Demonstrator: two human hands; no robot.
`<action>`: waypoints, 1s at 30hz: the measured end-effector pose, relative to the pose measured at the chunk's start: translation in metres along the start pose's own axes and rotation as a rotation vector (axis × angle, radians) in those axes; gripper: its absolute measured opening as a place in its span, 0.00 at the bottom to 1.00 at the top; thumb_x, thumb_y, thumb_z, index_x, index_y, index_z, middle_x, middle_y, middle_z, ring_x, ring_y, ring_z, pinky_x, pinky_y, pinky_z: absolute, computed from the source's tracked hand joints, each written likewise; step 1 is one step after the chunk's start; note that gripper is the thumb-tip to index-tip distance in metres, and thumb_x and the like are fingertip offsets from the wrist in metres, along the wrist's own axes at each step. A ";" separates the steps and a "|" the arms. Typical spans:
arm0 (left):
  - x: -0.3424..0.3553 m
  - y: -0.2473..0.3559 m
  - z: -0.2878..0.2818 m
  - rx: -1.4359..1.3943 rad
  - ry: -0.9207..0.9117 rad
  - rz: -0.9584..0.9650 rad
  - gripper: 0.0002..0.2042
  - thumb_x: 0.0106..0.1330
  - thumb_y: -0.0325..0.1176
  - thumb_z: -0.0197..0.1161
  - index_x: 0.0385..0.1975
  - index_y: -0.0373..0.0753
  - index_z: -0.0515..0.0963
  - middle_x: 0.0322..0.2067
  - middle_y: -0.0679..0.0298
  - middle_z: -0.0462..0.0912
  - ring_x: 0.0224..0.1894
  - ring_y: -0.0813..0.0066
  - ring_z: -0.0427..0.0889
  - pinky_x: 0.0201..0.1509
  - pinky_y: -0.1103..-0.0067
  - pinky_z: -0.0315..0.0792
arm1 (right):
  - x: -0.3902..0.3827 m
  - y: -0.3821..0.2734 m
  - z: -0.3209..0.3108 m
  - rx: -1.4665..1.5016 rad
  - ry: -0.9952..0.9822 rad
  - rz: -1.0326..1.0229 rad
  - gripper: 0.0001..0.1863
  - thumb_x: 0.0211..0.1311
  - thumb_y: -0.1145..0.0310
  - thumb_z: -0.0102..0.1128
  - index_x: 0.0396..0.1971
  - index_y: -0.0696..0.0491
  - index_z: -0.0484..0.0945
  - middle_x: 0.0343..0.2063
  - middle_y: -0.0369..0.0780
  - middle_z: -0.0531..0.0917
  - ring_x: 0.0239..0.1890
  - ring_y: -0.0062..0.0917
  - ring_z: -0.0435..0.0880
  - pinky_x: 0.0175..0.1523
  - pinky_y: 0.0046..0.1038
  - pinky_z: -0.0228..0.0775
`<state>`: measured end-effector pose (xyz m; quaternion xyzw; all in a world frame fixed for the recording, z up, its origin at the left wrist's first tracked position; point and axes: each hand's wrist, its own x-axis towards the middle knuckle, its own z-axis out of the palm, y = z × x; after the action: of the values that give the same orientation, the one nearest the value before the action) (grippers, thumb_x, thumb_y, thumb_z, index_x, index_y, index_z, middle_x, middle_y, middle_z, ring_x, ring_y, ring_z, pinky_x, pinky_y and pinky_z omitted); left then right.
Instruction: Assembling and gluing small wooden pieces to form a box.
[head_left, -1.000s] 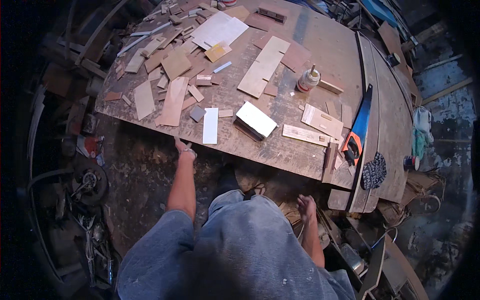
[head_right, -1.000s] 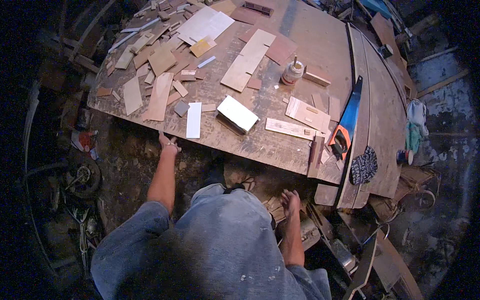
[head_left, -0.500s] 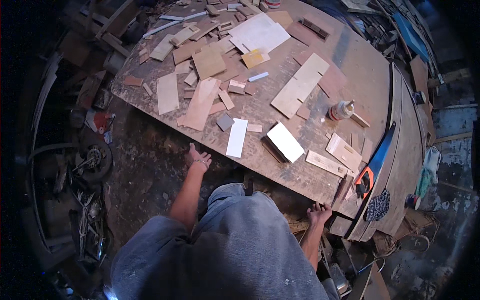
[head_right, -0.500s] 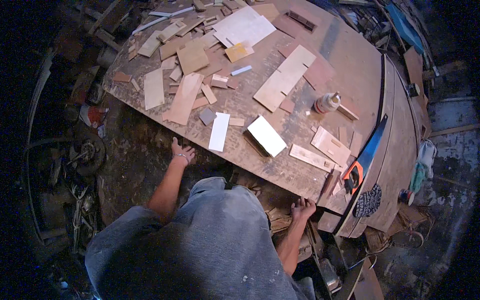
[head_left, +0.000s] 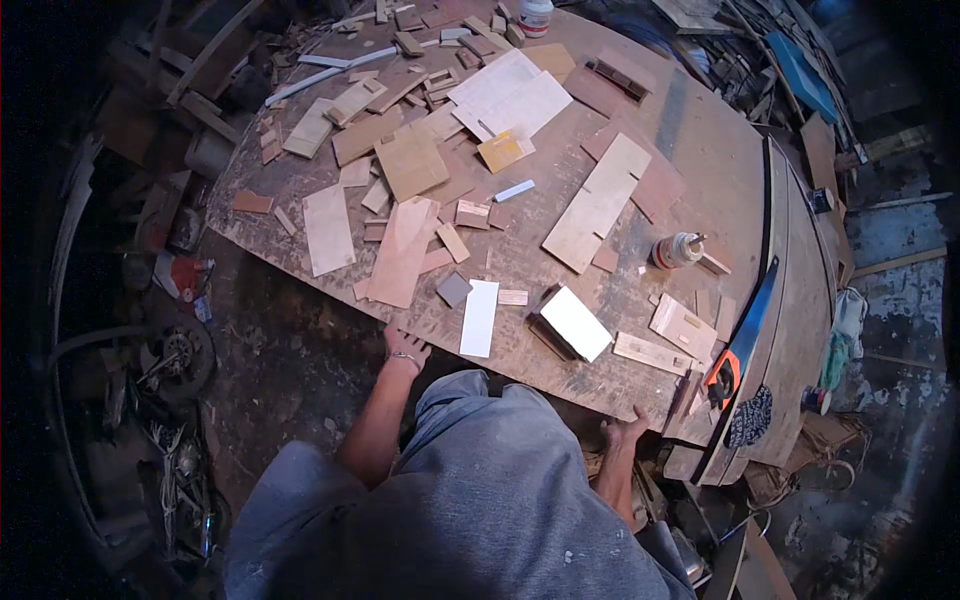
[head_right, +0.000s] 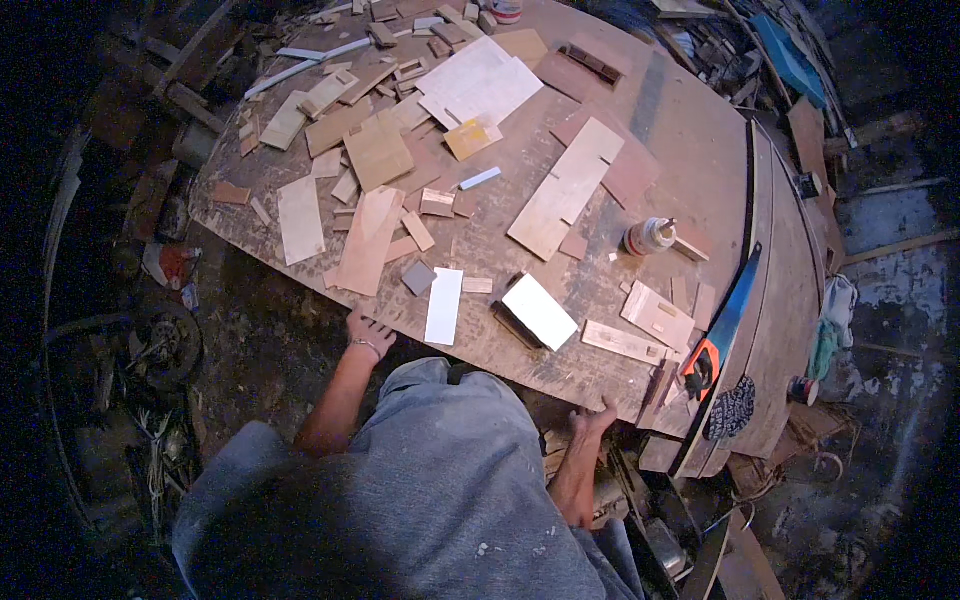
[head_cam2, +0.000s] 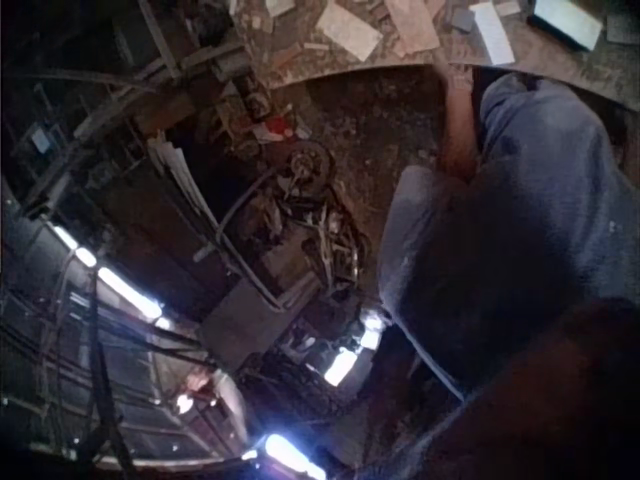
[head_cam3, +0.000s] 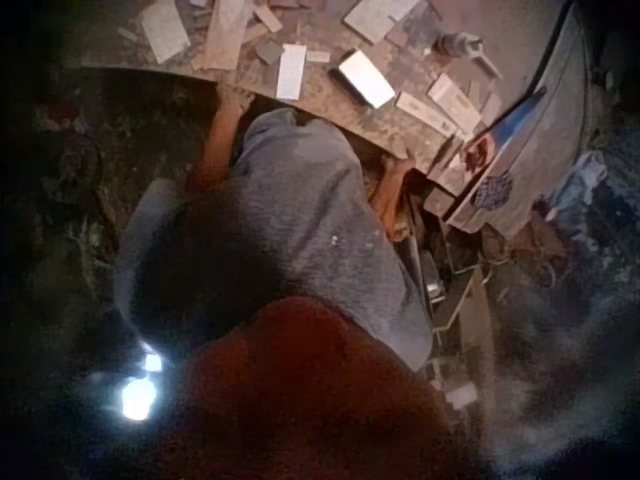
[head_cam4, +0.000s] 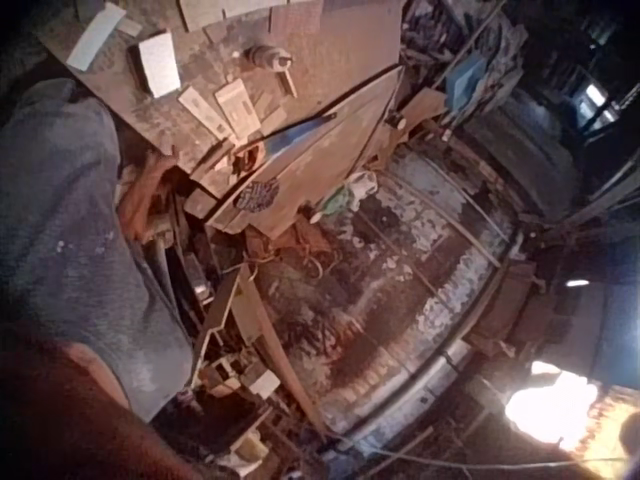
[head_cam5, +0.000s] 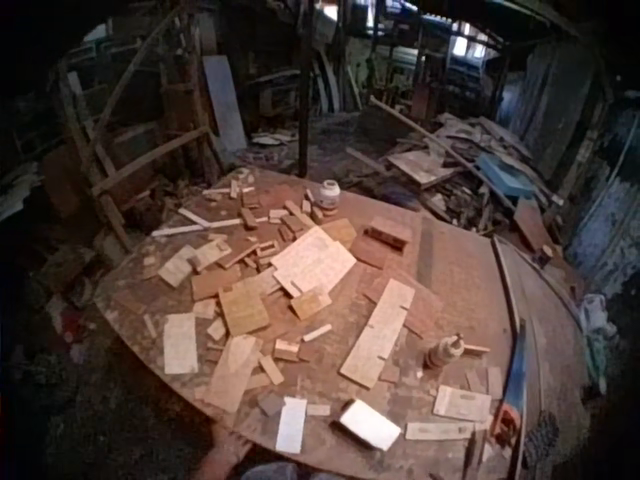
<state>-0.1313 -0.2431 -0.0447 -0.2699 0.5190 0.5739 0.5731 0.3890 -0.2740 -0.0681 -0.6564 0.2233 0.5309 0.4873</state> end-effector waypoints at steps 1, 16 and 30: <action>-0.015 -0.007 0.022 0.064 0.120 0.086 0.38 0.65 0.60 0.53 0.67 0.39 0.59 0.68 0.54 0.62 0.70 0.53 0.60 0.72 0.56 0.48 | -0.007 0.002 -0.003 -0.031 0.037 -0.127 0.26 0.59 0.54 0.52 0.55 0.52 0.70 0.41 0.40 0.82 0.48 0.28 0.79 0.62 0.43 0.54; -0.165 -0.230 0.165 0.734 -0.786 0.378 0.20 0.71 0.44 0.60 0.21 0.34 0.75 0.15 0.74 0.68 0.15 0.80 0.64 0.19 0.76 0.59 | -0.170 -0.049 0.010 -0.765 -0.435 -0.834 0.20 0.71 0.62 0.57 0.17 0.51 0.66 0.15 0.28 0.65 0.19 0.14 0.62 0.26 0.21 0.52; -0.355 -0.407 0.159 1.198 -1.448 1.318 0.34 0.70 0.52 0.48 0.68 0.30 0.59 0.71 0.47 0.55 0.75 0.49 0.46 0.77 0.55 0.35 | -0.244 -0.129 -0.056 0.150 -1.316 -0.493 0.38 0.73 0.38 0.24 0.75 0.44 0.45 0.76 0.38 0.47 0.77 0.36 0.44 0.76 0.39 0.37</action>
<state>0.3659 -0.3127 0.2106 0.7638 0.2978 0.4440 0.3618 0.4384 -0.3231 0.2051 -0.1951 -0.2368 0.6750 0.6710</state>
